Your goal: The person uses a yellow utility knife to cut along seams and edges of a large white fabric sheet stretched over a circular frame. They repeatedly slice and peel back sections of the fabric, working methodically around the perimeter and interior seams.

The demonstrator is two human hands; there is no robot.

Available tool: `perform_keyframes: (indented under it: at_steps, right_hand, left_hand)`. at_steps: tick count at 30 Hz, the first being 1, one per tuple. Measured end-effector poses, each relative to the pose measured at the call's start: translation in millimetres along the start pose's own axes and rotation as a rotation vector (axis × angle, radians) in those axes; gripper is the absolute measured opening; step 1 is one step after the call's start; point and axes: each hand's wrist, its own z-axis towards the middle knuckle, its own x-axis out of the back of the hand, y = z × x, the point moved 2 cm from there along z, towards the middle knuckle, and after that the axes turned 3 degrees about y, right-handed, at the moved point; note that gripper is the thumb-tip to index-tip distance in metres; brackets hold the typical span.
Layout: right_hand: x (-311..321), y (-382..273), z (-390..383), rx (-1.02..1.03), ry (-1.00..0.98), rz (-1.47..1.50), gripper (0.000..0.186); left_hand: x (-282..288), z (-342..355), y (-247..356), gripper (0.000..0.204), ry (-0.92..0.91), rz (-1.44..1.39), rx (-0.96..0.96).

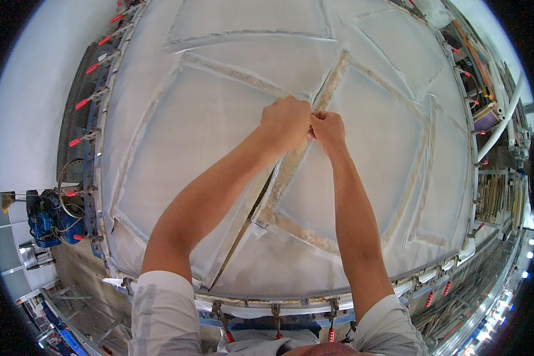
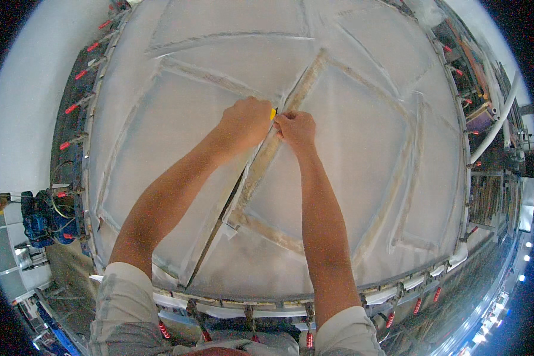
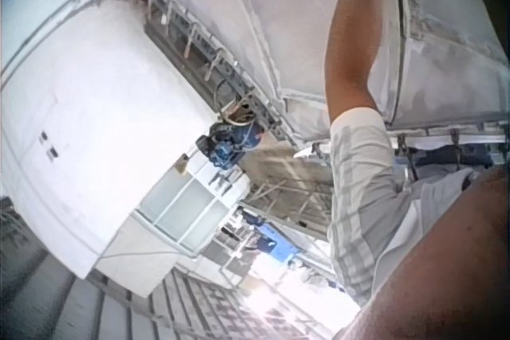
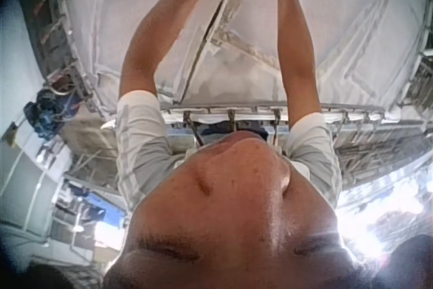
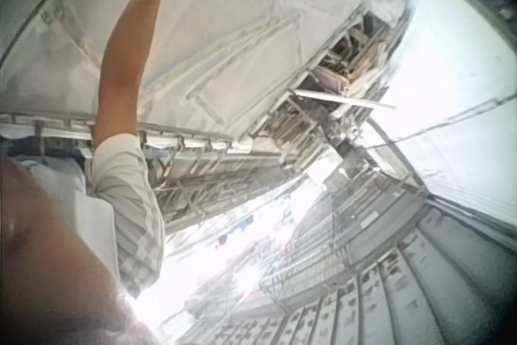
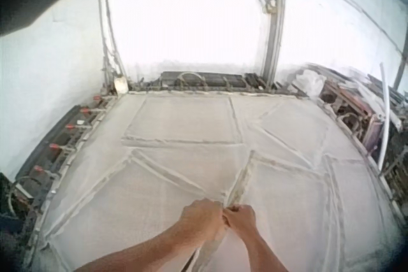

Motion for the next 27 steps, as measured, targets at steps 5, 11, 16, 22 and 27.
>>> perform_keyframes:
  at_steps: [5, 11, 16, 22, 27]
  right_hand:
    - [0.8, 16.0, 14.0, 0.034, -0.017, 0.041, 0.016]
    - [1.8, 12.4, 8.8, 0.022, 0.005, 0.046, 0.015]
    - [2.7, 14.9, 6.0, 0.001, -0.032, 0.161, 0.016]
    - [7.7, 22.7, 14.3, 0.025, -0.028, 0.158, 0.018]
    - [8.4, 17.2, 11.8, 0.019, -0.102, 0.204, 0.023]
  left_hand:
    - [-4.8, -10.9, -6.7, 0.021, 0.014, -0.006, 0.059]
    - [-8.3, -3.4, -10.4, 0.021, -0.059, 0.087, 0.025]
    - [-16.5, -78.8, -30.8, 0.021, -0.171, 0.113, 0.046]
    - [-0.9, -120.7, -20.4, 0.019, -0.235, 0.069, 0.102]
    - [-16.1, -109.2, -23.8, 0.02, -0.16, 0.086, 0.096]
